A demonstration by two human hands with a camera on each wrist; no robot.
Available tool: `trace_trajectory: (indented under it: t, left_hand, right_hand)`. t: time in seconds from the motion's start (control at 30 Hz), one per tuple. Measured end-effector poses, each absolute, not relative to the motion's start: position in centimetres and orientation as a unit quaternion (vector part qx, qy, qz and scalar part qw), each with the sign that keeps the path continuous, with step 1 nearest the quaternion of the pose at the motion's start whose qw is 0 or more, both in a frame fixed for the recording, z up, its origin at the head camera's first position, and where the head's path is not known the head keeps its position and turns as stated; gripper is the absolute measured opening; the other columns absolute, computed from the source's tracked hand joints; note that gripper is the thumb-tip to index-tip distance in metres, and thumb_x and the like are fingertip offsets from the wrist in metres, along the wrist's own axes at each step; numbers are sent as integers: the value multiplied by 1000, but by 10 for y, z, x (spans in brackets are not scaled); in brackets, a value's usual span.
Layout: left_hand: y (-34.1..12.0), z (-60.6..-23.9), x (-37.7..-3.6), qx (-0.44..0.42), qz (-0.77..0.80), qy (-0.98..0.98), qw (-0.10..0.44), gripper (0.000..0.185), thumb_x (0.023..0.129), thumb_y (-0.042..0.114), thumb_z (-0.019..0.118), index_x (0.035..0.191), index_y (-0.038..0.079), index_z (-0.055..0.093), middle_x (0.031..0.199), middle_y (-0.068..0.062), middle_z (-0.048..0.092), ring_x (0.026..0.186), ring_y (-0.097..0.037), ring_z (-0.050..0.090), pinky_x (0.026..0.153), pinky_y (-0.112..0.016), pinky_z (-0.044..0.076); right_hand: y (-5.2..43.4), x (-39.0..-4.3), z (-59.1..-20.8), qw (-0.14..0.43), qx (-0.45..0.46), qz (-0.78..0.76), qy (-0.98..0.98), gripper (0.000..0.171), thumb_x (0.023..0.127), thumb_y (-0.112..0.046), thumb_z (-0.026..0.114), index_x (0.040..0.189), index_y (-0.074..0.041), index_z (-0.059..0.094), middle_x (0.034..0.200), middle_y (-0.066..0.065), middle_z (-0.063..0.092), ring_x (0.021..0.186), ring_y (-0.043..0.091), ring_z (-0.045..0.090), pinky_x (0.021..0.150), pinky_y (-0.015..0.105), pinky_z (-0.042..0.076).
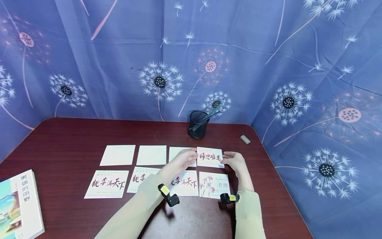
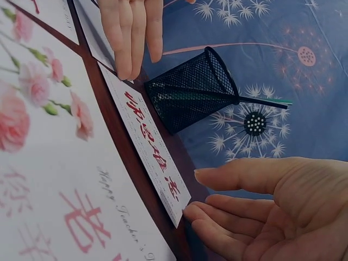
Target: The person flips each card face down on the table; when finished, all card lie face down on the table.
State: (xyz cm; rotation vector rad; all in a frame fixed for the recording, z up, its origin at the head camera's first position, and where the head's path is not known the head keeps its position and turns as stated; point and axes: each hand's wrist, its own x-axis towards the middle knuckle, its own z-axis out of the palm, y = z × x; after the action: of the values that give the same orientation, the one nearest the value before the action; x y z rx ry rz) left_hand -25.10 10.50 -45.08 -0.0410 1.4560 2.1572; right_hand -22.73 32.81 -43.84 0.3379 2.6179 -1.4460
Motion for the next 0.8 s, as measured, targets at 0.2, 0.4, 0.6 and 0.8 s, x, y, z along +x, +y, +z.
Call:
trace_trajectory:
  t: [0.2,0.4,0.6,0.8]
  left_hand:
    - [103,-452,-251,-9,805,527,272,65,86,1,54,146,-8,30,151,-24,34,141,-36,31,119,-42,23]
    - [102,-453,-251,-11,815,514,266,62,87,-1,50,145,-11,30,150,-27,33,141,-38,31,119,-41,23]
    - [100,-455,-251,-14,831,494,256,58,89,-2,46,144,-12,29,147,-32,34,139,-40,33,118,-40,25]
    - [99,-454,-252,-15,825,503,256,53,93,1,45,143,-10,34,143,-30,42,135,-37,40,115,-40,31]
  right_hand:
    - [329,-228,-441,68,118,-485,864,55,86,-5,64,135,12,45,135,28,52,119,33,56,101,39,46]
    - [330,-228,-442,68,119,-485,864,55,86,-5,64,135,12,45,134,29,52,116,30,58,95,33,49]
    - [329,-227,-442,69,119,-485,863,55,87,-5,63,136,12,45,135,28,53,119,31,56,98,34,47]
    - [327,-227,-440,68,117,-495,858,54,88,-5,63,136,12,45,134,28,53,121,35,55,106,45,41]
